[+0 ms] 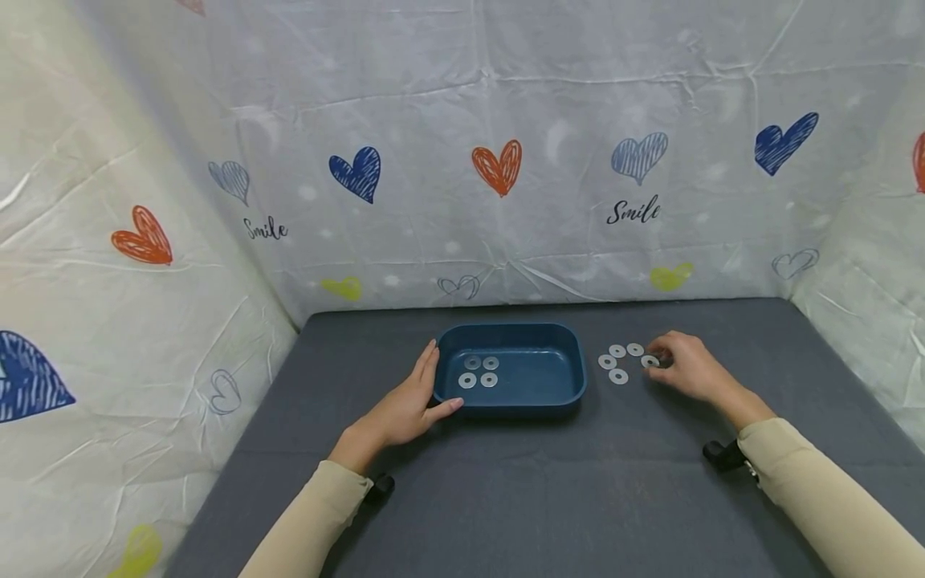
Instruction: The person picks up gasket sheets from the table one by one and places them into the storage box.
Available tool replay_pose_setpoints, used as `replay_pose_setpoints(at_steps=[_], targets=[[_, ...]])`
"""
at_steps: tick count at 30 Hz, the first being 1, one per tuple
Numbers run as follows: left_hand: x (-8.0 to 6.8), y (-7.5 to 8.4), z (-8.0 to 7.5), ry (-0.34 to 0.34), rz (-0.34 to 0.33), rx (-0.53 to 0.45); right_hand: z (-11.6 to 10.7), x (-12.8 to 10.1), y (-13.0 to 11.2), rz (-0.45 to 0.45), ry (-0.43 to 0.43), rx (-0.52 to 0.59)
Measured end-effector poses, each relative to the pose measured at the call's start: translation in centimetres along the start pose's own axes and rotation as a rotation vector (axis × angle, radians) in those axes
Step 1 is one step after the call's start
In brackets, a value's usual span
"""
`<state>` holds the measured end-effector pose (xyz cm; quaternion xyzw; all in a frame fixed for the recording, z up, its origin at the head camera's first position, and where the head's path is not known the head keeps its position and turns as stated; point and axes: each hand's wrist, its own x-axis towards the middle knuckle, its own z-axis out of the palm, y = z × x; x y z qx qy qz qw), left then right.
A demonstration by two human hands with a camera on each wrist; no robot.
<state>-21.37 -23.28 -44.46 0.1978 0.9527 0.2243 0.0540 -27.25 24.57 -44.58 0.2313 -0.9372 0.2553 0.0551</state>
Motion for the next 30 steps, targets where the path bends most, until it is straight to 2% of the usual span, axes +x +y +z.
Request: replay_pose_setpoints(at_steps=[7, 15, 25, 30], targets=[[0.0, 0.2, -0.1, 0.007, 0.005, 0.001, 0.3, 0.5, 0.8, 0.069, -0.039, 0.008], [-0.1, 0.0, 0.0, 0.004, 0.002, -0.004, 0.7, 1.2, 1.3, 0.124, -0.045, 0.002], [0.0, 0.1, 0.0, 0.004, 0.0, -0.008, 0.5, 1.7, 1.2, 0.154, -0.038, -0.004], [-0.1, 0.1, 0.0, 0.001, -0.007, -0.006, 0.4, 1.7, 1.0, 0.166, -0.067, 0.001]])
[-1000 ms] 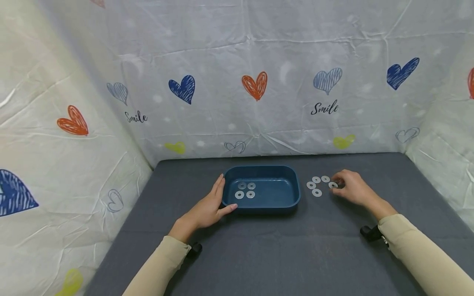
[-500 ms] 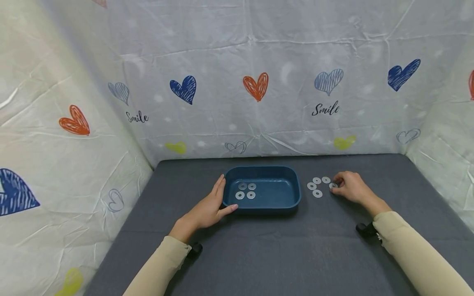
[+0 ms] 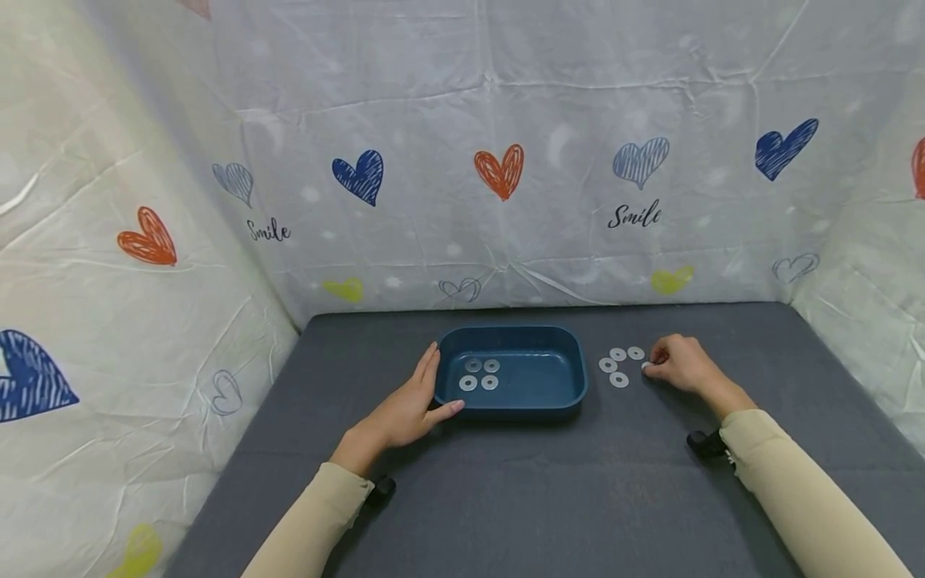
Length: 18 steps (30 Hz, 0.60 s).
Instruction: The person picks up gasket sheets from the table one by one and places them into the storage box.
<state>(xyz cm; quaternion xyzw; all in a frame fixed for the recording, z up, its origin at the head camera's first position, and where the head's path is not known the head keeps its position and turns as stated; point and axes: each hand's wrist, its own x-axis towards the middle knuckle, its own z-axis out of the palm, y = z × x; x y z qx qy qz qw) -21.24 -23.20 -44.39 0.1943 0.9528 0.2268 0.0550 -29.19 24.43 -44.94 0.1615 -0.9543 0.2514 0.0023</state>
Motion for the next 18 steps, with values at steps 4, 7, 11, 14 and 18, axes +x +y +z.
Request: replay_pose_setpoints(at_steps=[4, 7, 11, 14, 18], targets=[[-0.02, -0.11, 0.13, 0.004, 0.0, -0.001, 0.07, -0.01, -0.04, 0.002, -0.006, -0.008], [-0.04, -0.2, 0.28, 0.007, 0.007, -0.007, 0.18, -0.01, -0.1, -0.009, 0.004, -0.016], [-0.06, -0.26, 0.38, 0.006, 0.007, -0.013, 0.39, 0.02, -0.24, 0.003, 0.0, -0.021], [-0.09, -0.21, 0.28, 0.007, 0.006, -0.014, 0.51, -0.07, -0.3, 0.017, -0.012, -0.008], [-0.09, -0.09, 0.13, 0.011, 0.009, -0.009, 0.64, -0.22, -0.17, 0.021, -0.016, 0.014]])
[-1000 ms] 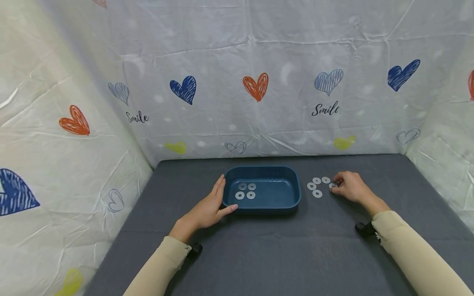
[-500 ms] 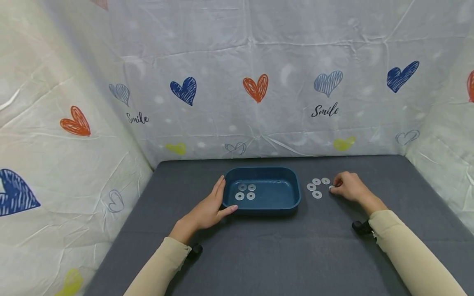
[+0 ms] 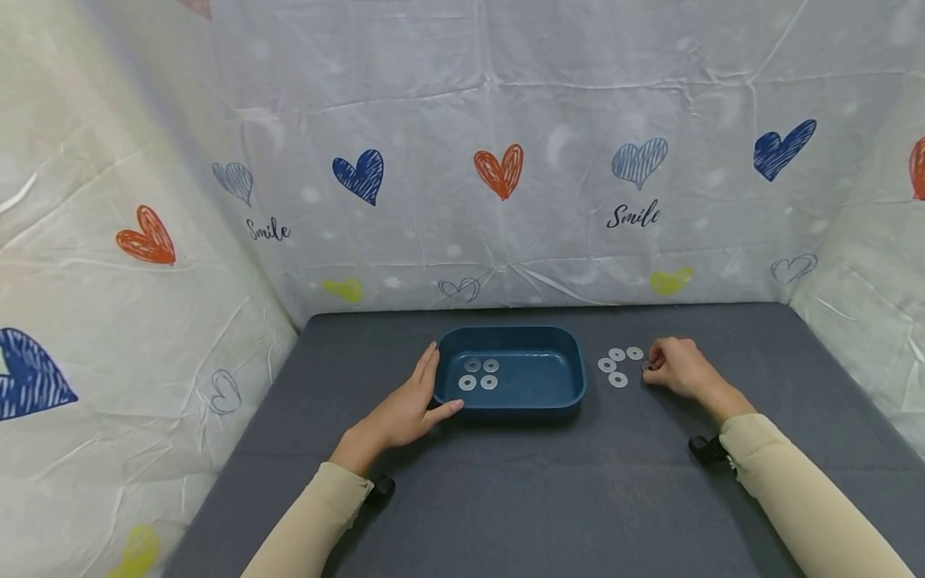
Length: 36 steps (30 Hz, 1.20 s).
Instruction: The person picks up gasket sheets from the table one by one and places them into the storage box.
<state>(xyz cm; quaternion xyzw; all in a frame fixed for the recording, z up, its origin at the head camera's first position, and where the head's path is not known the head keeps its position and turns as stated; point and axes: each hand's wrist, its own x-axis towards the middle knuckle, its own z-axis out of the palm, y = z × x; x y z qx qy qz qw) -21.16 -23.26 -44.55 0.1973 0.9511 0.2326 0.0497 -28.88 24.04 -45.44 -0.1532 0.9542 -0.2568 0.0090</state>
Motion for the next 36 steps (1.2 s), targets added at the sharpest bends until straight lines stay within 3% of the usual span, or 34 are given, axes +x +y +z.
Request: replay_pose_setpoints(at_steps=[19, 36], targets=[[0.0, -0.2, 0.0, -0.003, -0.002, 0.011, -0.6, -1.2, -1.3, -0.123, 0.102, 0.043], [0.2, -0.3, 0.2, 0.0, 0.005, 0.013, -1.0, -2.3, -4.6, -0.208, 0.095, 0.099]])
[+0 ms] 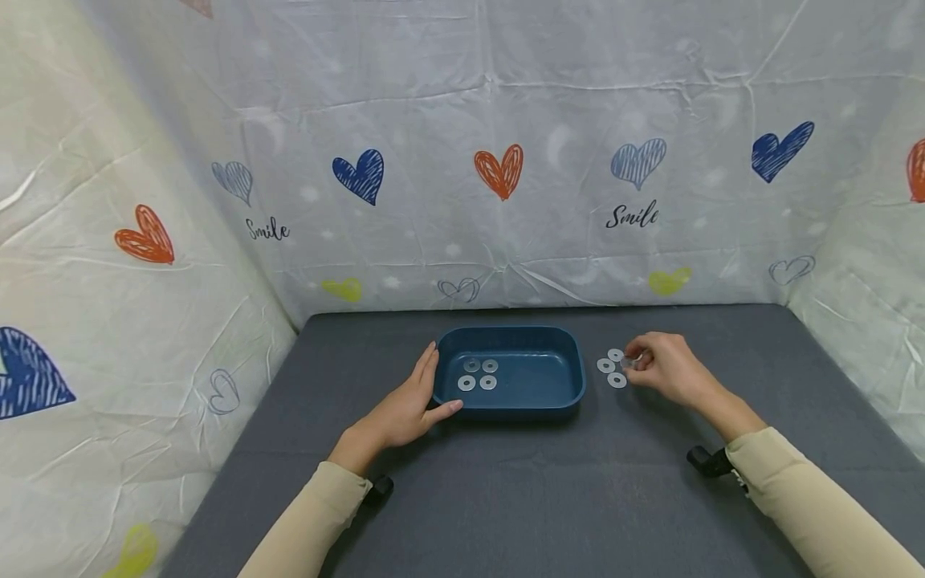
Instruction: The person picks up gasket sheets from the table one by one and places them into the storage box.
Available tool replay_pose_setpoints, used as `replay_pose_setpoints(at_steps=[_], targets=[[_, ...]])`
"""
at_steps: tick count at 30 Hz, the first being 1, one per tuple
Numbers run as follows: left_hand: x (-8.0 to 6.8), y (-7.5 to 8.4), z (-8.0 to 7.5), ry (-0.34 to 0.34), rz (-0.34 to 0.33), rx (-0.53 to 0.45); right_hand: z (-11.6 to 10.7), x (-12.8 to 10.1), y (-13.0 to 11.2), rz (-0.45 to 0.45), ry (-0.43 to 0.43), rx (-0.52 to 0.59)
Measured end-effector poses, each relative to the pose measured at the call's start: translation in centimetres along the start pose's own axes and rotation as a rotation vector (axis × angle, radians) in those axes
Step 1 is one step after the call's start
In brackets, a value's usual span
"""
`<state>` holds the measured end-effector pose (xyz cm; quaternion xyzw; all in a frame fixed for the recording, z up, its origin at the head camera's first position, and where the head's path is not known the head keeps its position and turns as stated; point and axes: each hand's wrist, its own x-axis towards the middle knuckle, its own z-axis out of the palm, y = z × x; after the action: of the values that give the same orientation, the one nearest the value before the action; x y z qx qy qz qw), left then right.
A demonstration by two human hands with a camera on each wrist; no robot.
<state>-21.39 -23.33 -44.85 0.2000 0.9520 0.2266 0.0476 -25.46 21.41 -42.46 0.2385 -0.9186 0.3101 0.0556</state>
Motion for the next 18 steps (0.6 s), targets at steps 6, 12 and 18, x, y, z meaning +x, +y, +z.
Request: replay_pose_setpoints(at_steps=[6, 12, 18], targets=[[0.0, 0.0, 0.0, -0.002, -0.006, 0.005, 0.2, 0.2, -1.1, -0.028, 0.01, -0.003], [0.0, 0.1, 0.0, -0.007, -0.011, 0.005, 0.6, 0.7, -2.4, -0.063, 0.009, 0.008], [0.0, 0.0, 0.0, -0.002, -0.006, 0.003, 1.3, 1.3, -3.4, -0.114, 0.012, 0.023]])
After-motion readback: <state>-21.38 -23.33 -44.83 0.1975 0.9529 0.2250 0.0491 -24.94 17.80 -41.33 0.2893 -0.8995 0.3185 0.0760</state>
